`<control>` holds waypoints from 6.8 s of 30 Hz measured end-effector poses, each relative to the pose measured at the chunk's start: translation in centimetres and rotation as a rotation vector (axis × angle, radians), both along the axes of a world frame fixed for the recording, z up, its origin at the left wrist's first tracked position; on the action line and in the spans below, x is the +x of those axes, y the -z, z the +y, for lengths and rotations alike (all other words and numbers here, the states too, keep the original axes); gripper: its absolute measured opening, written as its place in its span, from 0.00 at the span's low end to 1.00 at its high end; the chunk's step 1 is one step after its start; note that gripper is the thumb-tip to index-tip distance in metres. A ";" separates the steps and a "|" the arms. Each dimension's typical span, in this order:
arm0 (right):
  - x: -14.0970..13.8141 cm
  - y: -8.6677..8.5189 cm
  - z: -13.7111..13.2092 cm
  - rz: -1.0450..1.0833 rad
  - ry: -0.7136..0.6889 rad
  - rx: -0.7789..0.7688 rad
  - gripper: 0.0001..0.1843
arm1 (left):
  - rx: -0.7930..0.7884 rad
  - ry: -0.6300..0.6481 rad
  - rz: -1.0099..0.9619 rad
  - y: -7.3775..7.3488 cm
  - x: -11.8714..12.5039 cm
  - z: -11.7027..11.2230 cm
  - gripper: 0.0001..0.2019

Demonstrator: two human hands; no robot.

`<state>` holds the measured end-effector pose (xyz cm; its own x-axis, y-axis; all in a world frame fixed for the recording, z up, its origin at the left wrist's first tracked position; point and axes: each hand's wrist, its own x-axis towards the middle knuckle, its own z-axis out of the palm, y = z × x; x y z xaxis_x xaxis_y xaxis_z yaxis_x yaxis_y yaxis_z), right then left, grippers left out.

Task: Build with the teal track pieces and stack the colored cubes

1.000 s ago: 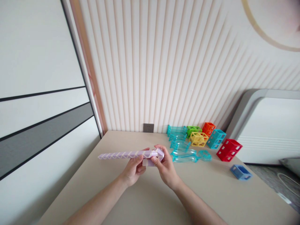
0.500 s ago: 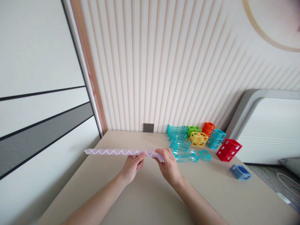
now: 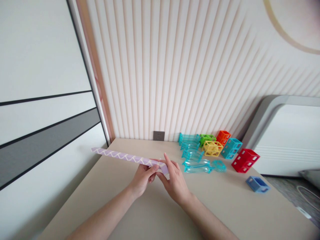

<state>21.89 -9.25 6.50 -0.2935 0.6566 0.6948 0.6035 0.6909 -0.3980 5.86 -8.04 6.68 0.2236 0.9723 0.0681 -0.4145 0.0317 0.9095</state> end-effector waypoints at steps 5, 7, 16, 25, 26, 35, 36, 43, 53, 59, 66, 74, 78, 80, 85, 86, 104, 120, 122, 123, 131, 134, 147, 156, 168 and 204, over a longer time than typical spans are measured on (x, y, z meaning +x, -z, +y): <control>0.2 -0.1 0.2 0.021 0.030 -0.027 0.30 | 0.042 -0.041 0.056 0.1 -0.5 0.4 0.21; 0.3 -0.2 0.4 0.005 0.012 -0.029 0.25 | 0.061 -0.044 0.051 0.3 -0.5 0.4 0.20; 1.4 -0.9 1.0 -0.069 -0.148 0.132 0.22 | 0.051 0.219 -0.079 -0.3 -1.1 0.0 0.22; 2.2 -1.1 1.0 -0.158 -0.126 0.245 0.27 | -0.090 0.335 -0.230 0.1 -1.4 0.2 0.22; 2.3 -1.2 1.0 -0.163 -0.113 0.246 0.27 | -0.099 0.337 -0.233 0.1 -1.4 0.2 0.21; 2.0 -0.9 0.8 -0.165 -0.044 0.229 0.30 | -0.137 0.324 -0.200 -0.3 -0.8 -0.2 0.21; 1.9 -0.8 0.8 -0.127 -0.025 0.212 0.31 | -0.127 0.305 -0.197 -0.3 -0.7 -0.3 0.21; 0.5 -0.3 0.6 0.527 -0.221 -0.398 0.27 | -0.091 0.186 -0.164 -0.8 -0.8 -0.1 0.20; 0.0 -2.1 0.9 0.807 -0.473 -0.772 0.30 | -0.041 0.173 -0.067 -0.6 -0.7 0.1 0.19; -0.1 -1.9 0.8 0.822 -0.477 -0.749 0.34 | -0.034 0.168 -0.100 -0.7 -0.5 -0.2 0.19; -0.1 -2.4 0.7 0.779 -0.544 -0.749 0.32 | 0.001 0.166 -0.085 -0.5 -0.5 0.0 0.18; 0.1 -1.4 0.7 0.566 -0.316 -0.545 0.19 | -0.026 0.105 -0.007 -0.7 -0.4 -0.1 0.19; 0.0 -1.0 0.4 0.468 -0.177 -0.390 0.11 | 0.003 0.091 0.017 -0.6 -0.5 -0.2 0.18; -0.1 -0.8 0.3 0.456 -0.111 -0.327 0.10 | 0.011 0.076 0.018 -0.5 -0.6 -0.2 0.18; 0.0 -0.9 0.2 0.429 -0.058 -0.290 0.12 | 0.026 0.051 0.032 -0.2 -0.5 -0.1 0.17; 0.1 -1.0 0.1 0.427 -0.065 -0.296 0.12 | 0.029 0.044 0.032 -0.2 -0.5 -0.1 0.17; 0.2 -1.2 0.7 0.525 -0.014 -0.492 0.20 | 0.125 -0.003 0.186 -0.5 -0.8 0.8 0.16; 0.0 -1.4 1.3 0.744 0.079 -0.983 0.24 | 0.531 -0.049 0.548 -0.7 -2.0 -0.2 0.08; 0.0 -1.2 1.3 0.801 0.057 -1.046 0.24 | 0.544 -0.041 0.532 -0.7 -2.2 0.0 0.08; 0.0 -1.1 1.3 0.819 0.051 -1.076 0.24 | 0.557 -0.033 0.522 -0.7 -2.3 0.1 0.07; -0.4 0.1 1.2 0.608 0.140 -0.859 0.35 | 0.525 -0.146 0.524 -1.4 -2.7 0.1 0.08; 0.0 0.0 1.3 0.593 0.210 -0.513 0.30 | 0.425 -0.187 0.504 -1.8 -3.2 0.2 0.10; 0.0 0.1 0.8 0.525 -0.028 -0.526 0.23 | 0.320 -0.154 0.412 -1.4 -3.4 0.8 0.14; -0.7 -0.2 0.5 0.712 -0.123 -0.615 0.25 | 0.222 -0.222 0.291 -1.0 -3.3 1.3 0.16; 1.0 -2.1 0.8 0.627 -0.103 -0.826 0.31 | 0.186 -0.091 0.259 -1.1 -4.4 2.0 0.16; 21.1 -4.4 -7.7 0.108 0.207 -0.473 0.22 | -0.070 0.095 -0.254 -2.0 -2.4 0.0 0.22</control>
<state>42.97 -16.93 10.90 -0.0670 0.9425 0.3275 0.6467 0.2910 -0.7050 3.50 -8.08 8.67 0.2987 0.9519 0.0675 -0.6213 0.1403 0.7709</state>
